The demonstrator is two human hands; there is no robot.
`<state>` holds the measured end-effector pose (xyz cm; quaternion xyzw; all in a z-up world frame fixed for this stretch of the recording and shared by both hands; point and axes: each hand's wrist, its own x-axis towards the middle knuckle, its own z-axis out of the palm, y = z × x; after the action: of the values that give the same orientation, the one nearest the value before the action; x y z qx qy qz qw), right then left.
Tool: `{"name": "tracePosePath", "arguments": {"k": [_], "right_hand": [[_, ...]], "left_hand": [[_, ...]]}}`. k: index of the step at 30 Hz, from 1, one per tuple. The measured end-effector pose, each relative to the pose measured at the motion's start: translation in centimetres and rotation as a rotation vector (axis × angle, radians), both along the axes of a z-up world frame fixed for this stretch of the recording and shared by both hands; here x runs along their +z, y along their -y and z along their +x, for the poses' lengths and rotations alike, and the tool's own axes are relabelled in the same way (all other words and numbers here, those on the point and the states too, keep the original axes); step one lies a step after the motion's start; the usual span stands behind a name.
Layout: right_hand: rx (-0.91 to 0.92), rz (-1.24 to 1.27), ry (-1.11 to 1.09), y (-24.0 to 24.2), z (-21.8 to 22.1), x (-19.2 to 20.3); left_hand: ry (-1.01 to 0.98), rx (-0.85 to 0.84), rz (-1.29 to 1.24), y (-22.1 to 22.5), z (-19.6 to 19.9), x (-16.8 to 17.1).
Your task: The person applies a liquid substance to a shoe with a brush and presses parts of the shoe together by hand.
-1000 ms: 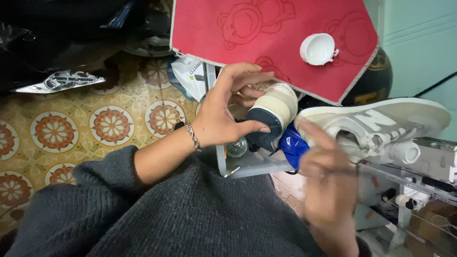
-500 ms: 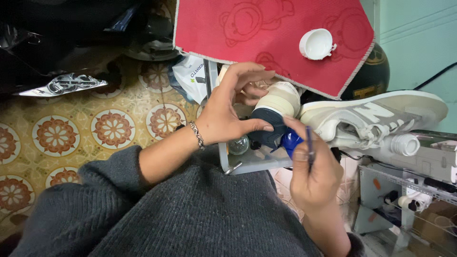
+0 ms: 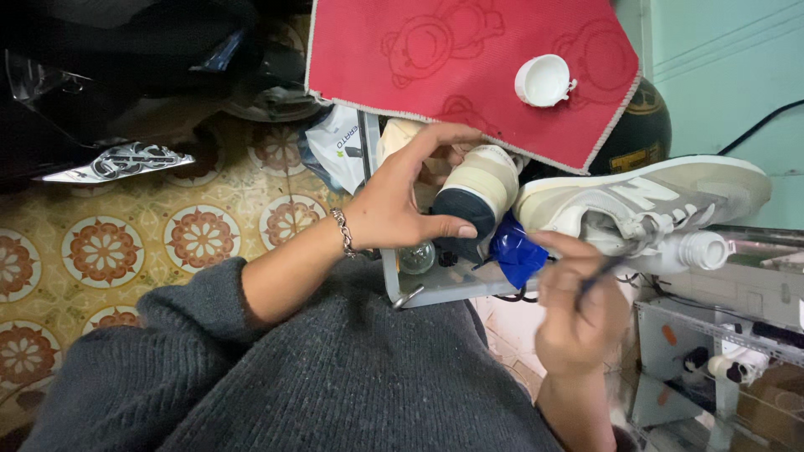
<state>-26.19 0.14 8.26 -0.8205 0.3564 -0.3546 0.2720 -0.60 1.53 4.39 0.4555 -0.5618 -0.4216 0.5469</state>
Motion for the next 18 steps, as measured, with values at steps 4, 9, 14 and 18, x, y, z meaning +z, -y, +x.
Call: {"name": "tracePosePath", "arguments": {"k": [4,9,14,18], "right_hand": [[0.016,-0.016,0.277,0.4,-1.9,-0.1],[-0.153,0.148,0.515,-0.4,-2.7,0.3],[-0.175,0.167,0.475,-0.8,-3.7,0.3],[-0.208,0.099,0.394,-1.2,-3.5,0.2]], "left_hand": [[0.010,-0.120,0.037,-0.2,0.5,0.3],[0.066,-0.171,0.010,-0.2,0.5,0.6],[0.265,-0.192,-0.225,-1.2,-1.6,0.5],[0.190,-0.200,-0.232,-2.4,-2.0,2.8]]}}
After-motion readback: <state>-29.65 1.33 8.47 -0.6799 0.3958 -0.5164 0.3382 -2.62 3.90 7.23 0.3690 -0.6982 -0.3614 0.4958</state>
